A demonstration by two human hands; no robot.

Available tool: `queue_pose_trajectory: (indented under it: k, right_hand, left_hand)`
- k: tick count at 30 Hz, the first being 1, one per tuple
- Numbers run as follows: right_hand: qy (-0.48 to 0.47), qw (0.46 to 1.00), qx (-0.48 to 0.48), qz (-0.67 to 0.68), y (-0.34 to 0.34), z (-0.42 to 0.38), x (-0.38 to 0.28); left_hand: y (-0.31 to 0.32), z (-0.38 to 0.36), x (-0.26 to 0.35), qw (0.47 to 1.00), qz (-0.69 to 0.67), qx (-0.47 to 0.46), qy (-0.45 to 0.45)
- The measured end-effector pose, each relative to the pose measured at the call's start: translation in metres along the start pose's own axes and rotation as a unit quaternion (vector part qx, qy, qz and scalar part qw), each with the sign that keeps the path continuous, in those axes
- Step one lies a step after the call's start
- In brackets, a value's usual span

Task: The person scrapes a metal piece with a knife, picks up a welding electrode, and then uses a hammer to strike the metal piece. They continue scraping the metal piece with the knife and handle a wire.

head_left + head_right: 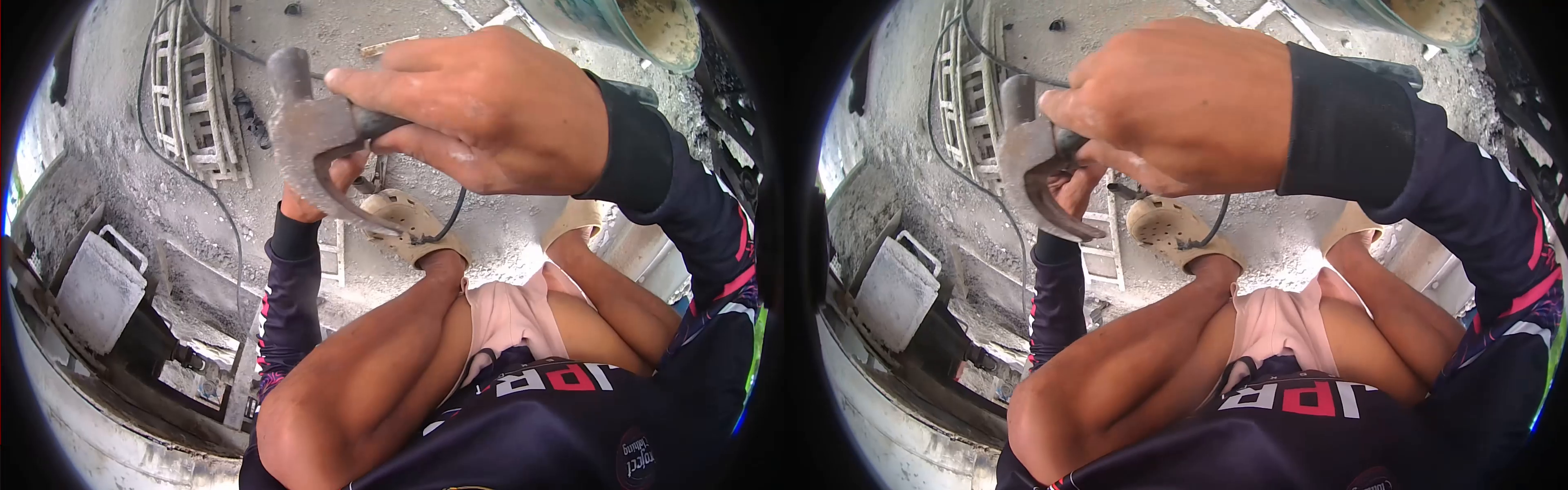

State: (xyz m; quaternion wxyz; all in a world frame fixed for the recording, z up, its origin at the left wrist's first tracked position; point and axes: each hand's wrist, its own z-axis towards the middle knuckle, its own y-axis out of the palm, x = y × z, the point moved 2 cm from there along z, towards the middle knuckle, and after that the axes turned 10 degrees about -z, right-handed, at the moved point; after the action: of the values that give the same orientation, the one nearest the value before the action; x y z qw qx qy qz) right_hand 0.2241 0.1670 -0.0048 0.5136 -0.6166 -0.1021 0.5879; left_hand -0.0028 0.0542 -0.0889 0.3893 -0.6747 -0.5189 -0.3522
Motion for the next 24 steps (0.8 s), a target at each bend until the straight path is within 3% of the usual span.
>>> queue_pose_trajectory:
  k: [2, 4, 5, 6, 8, 9, 10, 17, 18, 20, 22, 24]
  right_hand:
    - [-0.020, 0.999, 0.045, -0.018, 0.001, 0.001, 0.001]
    - [-0.015, 0.998, 0.055, -0.011, 0.000, 0.002, 0.000]
    - [-0.010, 0.998, 0.057, -0.004, 0.001, 0.001, 0.001]
    - [-0.009, 0.998, 0.059, -0.002, 0.001, 0.000, 0.001]
    - [-0.007, 0.998, 0.062, 0.001, 0.002, -0.002, 0.000]
    - [-0.004, 0.998, 0.063, 0.002, 0.003, -0.003, 0.000]
    - [0.000, 0.998, 0.062, 0.003, 0.004, -0.005, 0.001]
    - [0.002, 0.999, 0.041, 0.026, 0.002, -0.019, -0.017]
    - [-0.026, 0.999, 0.020, -0.010, -0.004, -0.022, -0.025]
    - [-0.059, 0.991, 0.108, -0.043, 0.012, -0.035, -0.042]
    - [-0.069, 0.995, 0.037, -0.060, 0.014, -0.043, -0.055]
    - [-0.049, 0.997, 0.012, -0.061, 0.016, -0.048, -0.065]
  left_hand:
    - [-0.003, -0.004, -0.024, 0.977, -0.190, 0.027, 0.094]
    - [0.004, -0.011, -0.008, 0.963, -0.247, 0.073, 0.075]
    - [-0.006, -0.012, -0.031, 0.948, -0.304, 0.037, 0.091]
    - [-0.020, -0.014, -0.052, 0.948, -0.303, 0.034, 0.088]
    - [-0.040, -0.015, -0.075, 0.978, -0.132, 0.013, 0.159]
    - [-0.034, -0.018, -0.063, 0.990, -0.092, 0.011, 0.110]
    - [-0.029, -0.019, -0.053, 0.990, -0.077, 0.008, 0.116]
    - [0.021, -0.033, 0.000, 0.956, -0.045, -0.024, 0.290]
    - [0.024, -0.033, -0.001, 0.953, -0.043, -0.021, 0.299]
    - [0.027, -0.036, -0.003, 0.952, -0.061, -0.013, 0.299]
    - [0.032, -0.040, -0.004, 0.954, -0.133, -0.001, 0.268]
    - [0.034, -0.044, -0.007, 0.949, -0.120, -0.001, 0.291]
